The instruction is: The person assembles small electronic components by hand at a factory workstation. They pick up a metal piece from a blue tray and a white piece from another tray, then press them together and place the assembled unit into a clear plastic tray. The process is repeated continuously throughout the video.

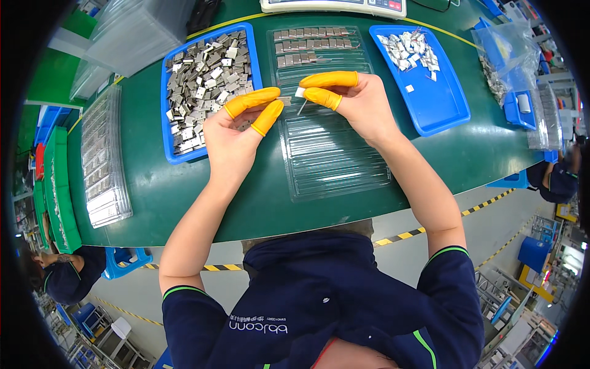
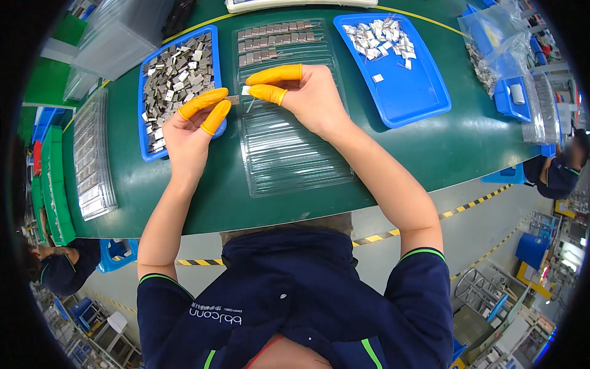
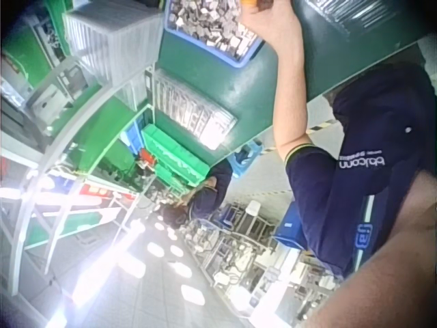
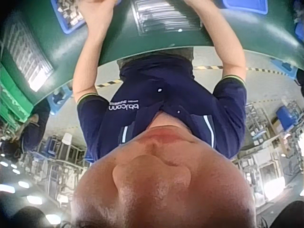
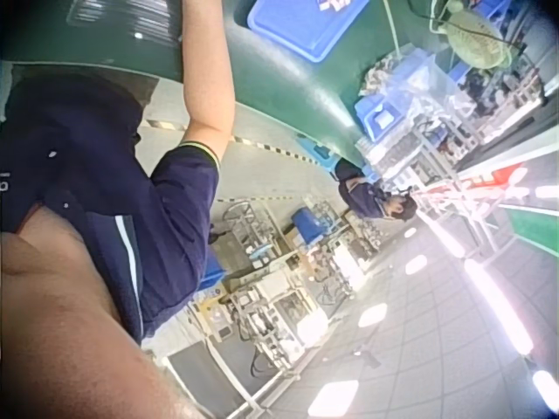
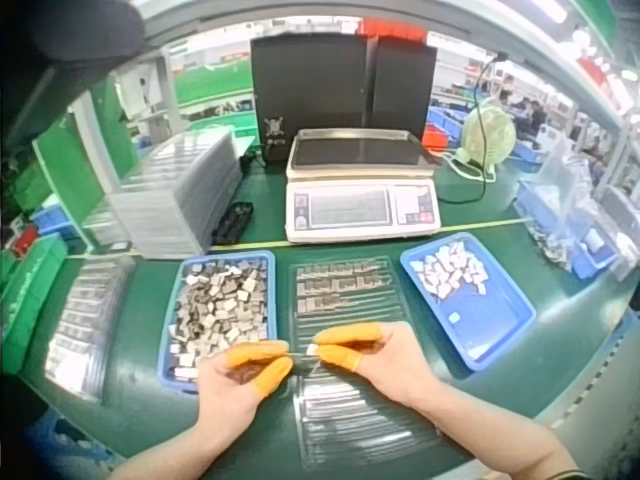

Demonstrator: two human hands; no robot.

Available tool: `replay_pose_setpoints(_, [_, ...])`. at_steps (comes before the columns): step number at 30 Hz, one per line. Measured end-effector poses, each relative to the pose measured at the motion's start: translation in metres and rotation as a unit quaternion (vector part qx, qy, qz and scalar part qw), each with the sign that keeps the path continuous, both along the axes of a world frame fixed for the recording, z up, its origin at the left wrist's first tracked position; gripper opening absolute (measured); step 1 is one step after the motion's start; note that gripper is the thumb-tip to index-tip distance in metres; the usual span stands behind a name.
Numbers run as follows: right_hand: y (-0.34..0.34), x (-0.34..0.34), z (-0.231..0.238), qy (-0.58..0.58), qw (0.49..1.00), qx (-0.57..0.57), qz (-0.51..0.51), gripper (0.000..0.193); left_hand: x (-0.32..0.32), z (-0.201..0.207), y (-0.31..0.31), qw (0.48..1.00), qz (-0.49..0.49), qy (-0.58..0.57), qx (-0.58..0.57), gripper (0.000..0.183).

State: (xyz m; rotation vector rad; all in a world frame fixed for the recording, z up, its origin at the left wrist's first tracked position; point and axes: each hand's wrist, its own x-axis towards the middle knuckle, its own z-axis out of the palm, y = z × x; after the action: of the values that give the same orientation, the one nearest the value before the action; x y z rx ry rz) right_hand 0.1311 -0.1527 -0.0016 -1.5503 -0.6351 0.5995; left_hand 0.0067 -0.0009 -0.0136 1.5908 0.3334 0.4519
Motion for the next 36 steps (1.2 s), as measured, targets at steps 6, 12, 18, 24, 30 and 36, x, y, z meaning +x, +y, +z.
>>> replay_pose_setpoints(6, [0.003, -0.008, -0.001, 0.07, 0.997, 0.025, 0.009, 0.02, 0.0, -0.002, 0.0, 1.0, -0.004, 0.016, -0.001, 0.025])
replay_pose_setpoints(12, [0.001, -0.005, 0.001, 0.039, 0.999, 0.006, 0.006, 0.021, -0.001, -0.003, 0.002, 1.0, -0.01, -0.009, -0.022, 0.026])
replay_pose_setpoints(18, [0.001, -0.009, 0.004, 0.001, 1.0, 0.0, 0.008, 0.023, -0.001, 0.001, -0.002, 0.999, -0.02, 0.019, 0.022, 0.022])
replay_pose_setpoints(24, [-0.002, -0.004, -0.003, 0.034, 0.994, 0.089, 0.062, 0.022, -0.002, 0.0, 0.005, 0.987, -0.082, -0.014, -0.135, 0.022])
replay_pose_setpoints(30, [0.0, -0.007, -0.004, 0.065, 0.99, 0.093, 0.087, 0.017, -0.003, 0.003, 0.004, 0.984, -0.103, 0.004, -0.143, 0.023])
replay_pose_setpoints(36, [0.005, -0.016, -0.003, 0.038, 0.997, 0.073, 0.013, 0.015, -0.001, 0.005, -0.003, 0.985, -0.05, -0.006, -0.163, 0.023])
